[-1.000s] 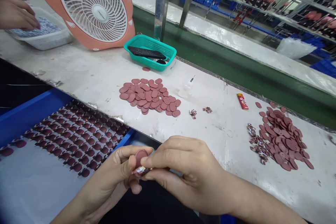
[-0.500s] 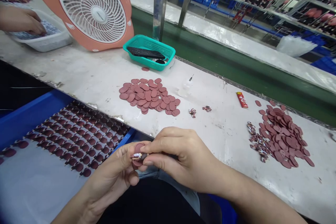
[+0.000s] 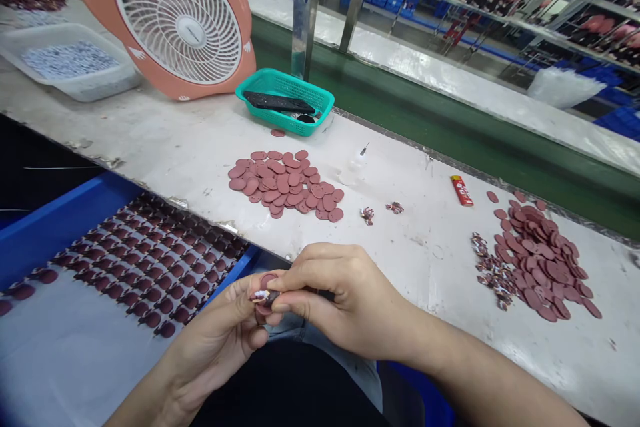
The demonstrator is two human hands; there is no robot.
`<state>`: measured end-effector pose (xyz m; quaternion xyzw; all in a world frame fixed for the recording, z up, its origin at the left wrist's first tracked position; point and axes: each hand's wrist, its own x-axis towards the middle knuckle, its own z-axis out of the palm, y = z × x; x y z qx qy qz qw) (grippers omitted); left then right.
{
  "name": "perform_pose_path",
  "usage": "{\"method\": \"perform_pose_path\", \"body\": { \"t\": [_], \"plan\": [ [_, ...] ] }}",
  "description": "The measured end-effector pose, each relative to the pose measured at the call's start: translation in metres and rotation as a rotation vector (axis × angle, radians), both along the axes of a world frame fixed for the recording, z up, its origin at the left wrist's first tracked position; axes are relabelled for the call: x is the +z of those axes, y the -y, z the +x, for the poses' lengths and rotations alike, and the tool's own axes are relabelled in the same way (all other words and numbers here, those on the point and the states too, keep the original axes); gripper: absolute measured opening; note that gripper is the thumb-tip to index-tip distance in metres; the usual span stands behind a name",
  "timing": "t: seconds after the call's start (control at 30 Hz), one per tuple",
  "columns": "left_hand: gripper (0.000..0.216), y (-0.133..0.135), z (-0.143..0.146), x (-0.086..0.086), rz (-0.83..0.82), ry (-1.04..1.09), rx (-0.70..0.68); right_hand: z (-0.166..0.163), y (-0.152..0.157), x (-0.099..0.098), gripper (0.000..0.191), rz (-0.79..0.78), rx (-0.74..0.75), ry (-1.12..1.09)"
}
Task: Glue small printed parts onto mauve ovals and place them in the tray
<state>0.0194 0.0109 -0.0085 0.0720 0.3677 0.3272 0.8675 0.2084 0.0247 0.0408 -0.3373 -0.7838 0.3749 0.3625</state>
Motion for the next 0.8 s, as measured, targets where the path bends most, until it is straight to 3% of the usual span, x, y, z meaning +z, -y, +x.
{"method": "perform_pose_path", "body": {
  "t": [0.63,0.8],
  "plan": [
    [0.032,-0.006,-0.005,0.000,0.038,0.066,0.010,0.000,-0.007,0.000,0.013,-0.024,0.002,-0.011],
    [0.055,-0.014,-0.008,-0.003,0.076,0.049,0.019,-0.002,-0.011,-0.006,0.012,0.130,-0.104,0.033]
  ]
}}
